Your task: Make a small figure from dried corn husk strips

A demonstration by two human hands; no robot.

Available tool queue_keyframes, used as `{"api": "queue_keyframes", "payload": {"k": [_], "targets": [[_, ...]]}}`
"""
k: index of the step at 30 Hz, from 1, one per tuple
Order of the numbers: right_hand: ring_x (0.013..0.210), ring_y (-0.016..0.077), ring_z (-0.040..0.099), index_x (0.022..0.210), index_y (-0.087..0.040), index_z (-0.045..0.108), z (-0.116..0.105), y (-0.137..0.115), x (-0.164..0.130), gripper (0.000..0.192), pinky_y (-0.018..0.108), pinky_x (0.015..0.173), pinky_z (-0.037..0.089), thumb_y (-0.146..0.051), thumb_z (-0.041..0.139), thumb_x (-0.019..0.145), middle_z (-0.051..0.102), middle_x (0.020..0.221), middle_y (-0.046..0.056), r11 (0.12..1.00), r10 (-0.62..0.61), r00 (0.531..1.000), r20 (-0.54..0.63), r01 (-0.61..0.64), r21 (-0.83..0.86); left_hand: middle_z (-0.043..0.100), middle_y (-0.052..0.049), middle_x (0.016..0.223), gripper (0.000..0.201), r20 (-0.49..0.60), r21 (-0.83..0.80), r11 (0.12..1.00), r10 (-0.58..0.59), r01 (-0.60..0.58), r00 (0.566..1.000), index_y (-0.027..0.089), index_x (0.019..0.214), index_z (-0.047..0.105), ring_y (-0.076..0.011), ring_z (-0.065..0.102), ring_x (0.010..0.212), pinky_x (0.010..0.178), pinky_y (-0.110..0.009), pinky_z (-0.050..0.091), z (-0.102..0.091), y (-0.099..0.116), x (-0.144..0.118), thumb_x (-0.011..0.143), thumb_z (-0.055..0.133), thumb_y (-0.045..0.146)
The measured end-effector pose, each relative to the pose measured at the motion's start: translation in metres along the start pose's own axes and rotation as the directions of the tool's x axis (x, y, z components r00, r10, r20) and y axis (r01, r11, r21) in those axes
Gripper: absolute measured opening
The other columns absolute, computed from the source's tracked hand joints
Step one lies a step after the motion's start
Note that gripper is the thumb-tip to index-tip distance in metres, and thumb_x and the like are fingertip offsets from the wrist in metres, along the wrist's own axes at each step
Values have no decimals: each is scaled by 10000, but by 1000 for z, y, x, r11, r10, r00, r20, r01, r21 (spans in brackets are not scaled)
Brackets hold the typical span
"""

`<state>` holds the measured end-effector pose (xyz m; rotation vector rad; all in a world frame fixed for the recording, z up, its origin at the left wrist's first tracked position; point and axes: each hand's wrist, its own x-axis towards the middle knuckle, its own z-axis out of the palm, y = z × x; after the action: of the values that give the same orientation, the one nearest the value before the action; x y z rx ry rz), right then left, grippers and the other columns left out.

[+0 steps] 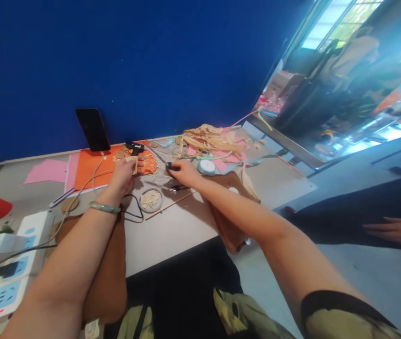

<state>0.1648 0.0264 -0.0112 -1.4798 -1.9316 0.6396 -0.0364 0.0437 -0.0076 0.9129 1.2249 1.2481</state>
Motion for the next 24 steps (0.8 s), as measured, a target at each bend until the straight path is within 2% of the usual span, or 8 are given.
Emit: {"api": "queue_keyframes", "payload": {"k": [3, 6, 9, 13, 16, 19, 23, 24], "targets": [[504, 83, 340, 546, -148, 581, 32, -4, 35, 328, 253, 516, 217, -409, 576, 744, 391, 471, -42, 990, 112, 994, -2, -112, -87, 573, 13, 634, 184, -28, -28, 1000, 10, -11, 1000, 138, 831, 587, -68, 468, 437, 511, -237, 456, 0, -2, 2, 657, 564, 192], [505, 95, 380, 589, -163, 627, 55, -4, 50, 324, 258, 520, 220, -456, 589, 723, 460, 496, -26, 967, 218, 976, -23, -219, -131, 572, 14, 629, 180, -67, -44, 998, 31, -34, 997, 143, 823, 581, -68, 475, 437, 496, -222, 426, -1, -2, 4, 655, 545, 198], [534, 112, 423, 582, -174, 635, 66, -5, 51, 316, 262, 531, 227, -468, 622, 696, 499, 512, -9, 955, 248, 968, -26, -249, -163, 571, 16, 617, 177, -98, -57, 997, 36, -42, 995, 144, 822, 581, -65, 468, 423, 471, -207, 389, -2, -1, 5, 658, 530, 190], [547, 112, 427, 555, -172, 611, 68, -7, 49, 329, 259, 538, 230, -463, 625, 707, 484, 486, -13, 959, 251, 967, -32, -253, -127, 574, 13, 599, 165, -100, -81, 996, 26, -34, 995, 139, 819, 584, -67, 471, 418, 463, -206, 392, -1, 1, 4, 666, 538, 174], [533, 103, 402, 537, -168, 578, 63, -5, 49, 334, 250, 533, 235, -446, 611, 721, 460, 475, -28, 971, 239, 970, -48, -240, -4, 568, 18, 586, 157, -72, -85, 996, 28, -34, 997, 132, 818, 590, -63, 473, 423, 465, -198, 408, 0, 1, 3, 676, 557, 188], [506, 86, 363, 542, -163, 543, 55, -3, 49, 331, 236, 515, 242, -430, 600, 729, 428, 475, -48, 953, 215, 976, -45, -199, 229, 573, 20, 603, 177, -10, -62, 998, 27, -28, 1000, 125, 833, 598, -59, 476, 427, 470, -200, 431, 0, -1, 3, 671, 571, 192], [504, 70, 331, 558, -158, 538, 47, -4, 44, 276, 220, 513, 259, -362, 625, 723, 402, 493, -65, 848, 192, 981, -37, -147, 509, 591, 14, 626, 210, 22, -14, 1000, -10, 10, 1000, 125, 844, 606, -70, 486, 439, 482, -225, 465, 0, -5, 3, 646, 590, 196], [508, 72, 328, 544, -163, 525, 45, -6, 43, 273, 222, 515, 264, -339, 637, 720, 400, 491, -65, 816, 228, 973, -48, -164, 554, 590, 15, 629, 217, 18, -6, 1000, -7, 7, 1000, 126, 845, 613, -70, 488, 447, 484, -221, 465, 0, -5, 2, 642, 597, 203]]}}
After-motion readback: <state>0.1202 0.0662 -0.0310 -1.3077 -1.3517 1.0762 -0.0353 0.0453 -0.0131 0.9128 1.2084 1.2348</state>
